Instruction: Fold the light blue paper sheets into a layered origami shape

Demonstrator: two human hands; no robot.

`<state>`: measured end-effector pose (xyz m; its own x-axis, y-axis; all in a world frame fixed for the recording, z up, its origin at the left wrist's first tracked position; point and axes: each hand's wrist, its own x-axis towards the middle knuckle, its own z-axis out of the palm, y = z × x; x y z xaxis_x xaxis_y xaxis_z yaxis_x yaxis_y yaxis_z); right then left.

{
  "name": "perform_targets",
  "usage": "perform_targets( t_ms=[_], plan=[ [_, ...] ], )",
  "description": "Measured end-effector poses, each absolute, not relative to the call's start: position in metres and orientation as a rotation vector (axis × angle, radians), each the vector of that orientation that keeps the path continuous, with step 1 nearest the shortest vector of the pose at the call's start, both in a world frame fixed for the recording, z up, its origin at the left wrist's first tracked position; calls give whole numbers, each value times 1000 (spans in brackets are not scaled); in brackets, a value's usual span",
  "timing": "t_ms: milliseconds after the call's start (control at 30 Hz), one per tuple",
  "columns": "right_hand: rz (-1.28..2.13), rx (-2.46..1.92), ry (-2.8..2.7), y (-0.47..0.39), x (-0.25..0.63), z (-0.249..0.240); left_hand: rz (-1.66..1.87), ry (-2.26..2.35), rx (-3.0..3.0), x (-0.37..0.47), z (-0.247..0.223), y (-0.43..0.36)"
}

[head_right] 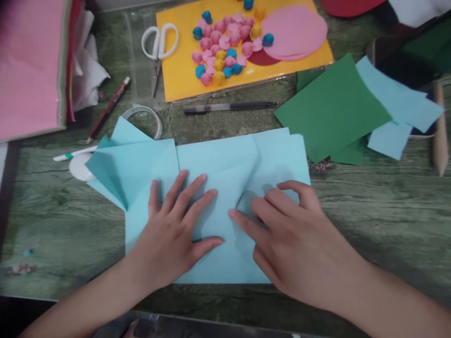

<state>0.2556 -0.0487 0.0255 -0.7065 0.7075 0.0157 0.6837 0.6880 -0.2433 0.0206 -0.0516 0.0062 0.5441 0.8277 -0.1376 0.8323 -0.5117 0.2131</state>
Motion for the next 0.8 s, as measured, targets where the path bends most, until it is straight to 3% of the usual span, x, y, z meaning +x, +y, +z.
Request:
perform_targets(
  t_ms=[300,800],
  plan=[
    [476,-1060,-2731,-49,248,13,8,1375,2552,19,4,-52],
    [57,-1345,-2752,-35,266,21,5,1382,2549,19,4,-51]
  ],
)
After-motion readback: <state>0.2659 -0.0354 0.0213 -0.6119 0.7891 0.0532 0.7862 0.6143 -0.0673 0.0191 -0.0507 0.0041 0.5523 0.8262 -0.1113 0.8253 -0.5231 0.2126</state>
